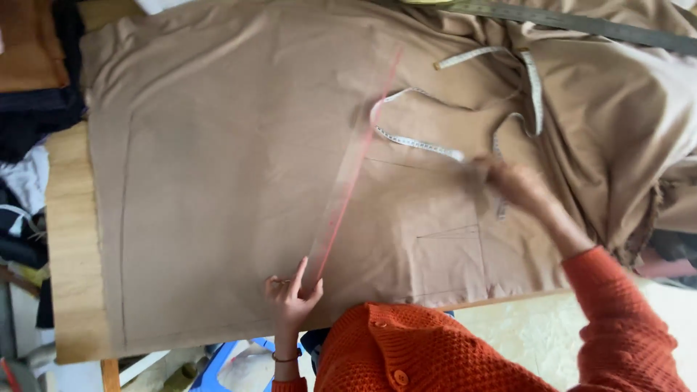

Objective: The person uses a long ruler and a pen to draw straight lines on a large piece of beige fabric laid out on a wooden table. They then use a pair of large shears to cut the fabric along the marked lines, separating a section of the material.

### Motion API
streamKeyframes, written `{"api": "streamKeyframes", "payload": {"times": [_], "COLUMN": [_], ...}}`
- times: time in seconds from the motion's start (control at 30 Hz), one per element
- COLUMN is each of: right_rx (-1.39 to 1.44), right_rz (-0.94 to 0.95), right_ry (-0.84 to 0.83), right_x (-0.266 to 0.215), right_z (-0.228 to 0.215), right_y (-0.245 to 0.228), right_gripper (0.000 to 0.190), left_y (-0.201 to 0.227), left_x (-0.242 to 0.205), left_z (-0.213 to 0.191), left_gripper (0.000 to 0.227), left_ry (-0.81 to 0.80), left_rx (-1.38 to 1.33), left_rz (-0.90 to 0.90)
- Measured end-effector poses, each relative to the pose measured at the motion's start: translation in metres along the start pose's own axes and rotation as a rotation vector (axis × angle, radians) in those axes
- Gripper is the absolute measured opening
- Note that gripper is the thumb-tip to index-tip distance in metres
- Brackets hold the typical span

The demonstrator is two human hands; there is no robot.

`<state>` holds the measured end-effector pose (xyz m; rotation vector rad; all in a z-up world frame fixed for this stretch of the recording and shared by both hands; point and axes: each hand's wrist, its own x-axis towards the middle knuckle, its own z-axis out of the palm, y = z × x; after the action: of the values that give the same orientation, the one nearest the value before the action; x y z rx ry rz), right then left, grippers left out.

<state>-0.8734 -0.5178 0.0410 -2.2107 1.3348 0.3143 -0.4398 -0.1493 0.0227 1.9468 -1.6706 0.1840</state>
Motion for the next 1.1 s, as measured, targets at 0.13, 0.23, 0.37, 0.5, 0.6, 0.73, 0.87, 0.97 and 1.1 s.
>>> {"api": "streamKeyframes", "payload": {"times": [0.13, 0.23, 0.37, 0.5, 0.6, 0.73, 0.87, 0.97, 1.1], "right_rx": [-0.209, -0.079, 0.98, 0.55, 0.68, 0.496, 0.057, -0.2, -0.299], "right_rz": [0.06, -0.183, -0.256, -0.717, -0.626, -0.561, -0.585, -0.772, -0.879], "right_ry": [1.014, 1.29, 0.275, 0.17, 0.259, 0.324, 0.487, 0.686, 0.735], "right_x": [0.041, 0.029, -0.013, -0.022, -0.029, -0.006, 0.041, 0.109, 0.156], "right_z": [-0.094, -0.124, -0.034, 0.035, 0.034, 0.035, 0.042, 0.068, 0.072], "right_y": [0.037, -0.06, -0.251, -0.306, -0.33, -0.302, -0.258, -0.218, -0.242], "right_gripper": [0.018, 0.035, 0.041, 0.05, 0.022, 0.019, 0.025, 0.028, 0.03], "left_y": [0.003, 0.019, 0.065, 0.117, 0.116, 0.09, 0.034, -0.026, -0.045], "left_x": [-0.004, 0.014, 0.028, 0.062, 0.073, 0.068, 0.039, -0.032, -0.072], "left_z": [-0.002, 0.006, 0.032, 0.067, 0.086, 0.088, 0.038, 0.03, -0.022], "left_gripper": [0.052, 0.053, 0.063, 0.076, 0.064, 0.063, 0.044, 0.043, 0.058], "left_ry": [0.062, 0.168, 0.314, 0.412, 0.393, 0.143, 0.024, 0.051, 0.08], "left_rx": [-0.058, -0.214, -0.829, -0.952, -1.089, -0.85, -0.292, 0.167, 0.428], "left_rz": [-0.038, -0.122, -0.49, -0.594, -0.355, -0.241, -0.185, -0.431, -0.704]}}
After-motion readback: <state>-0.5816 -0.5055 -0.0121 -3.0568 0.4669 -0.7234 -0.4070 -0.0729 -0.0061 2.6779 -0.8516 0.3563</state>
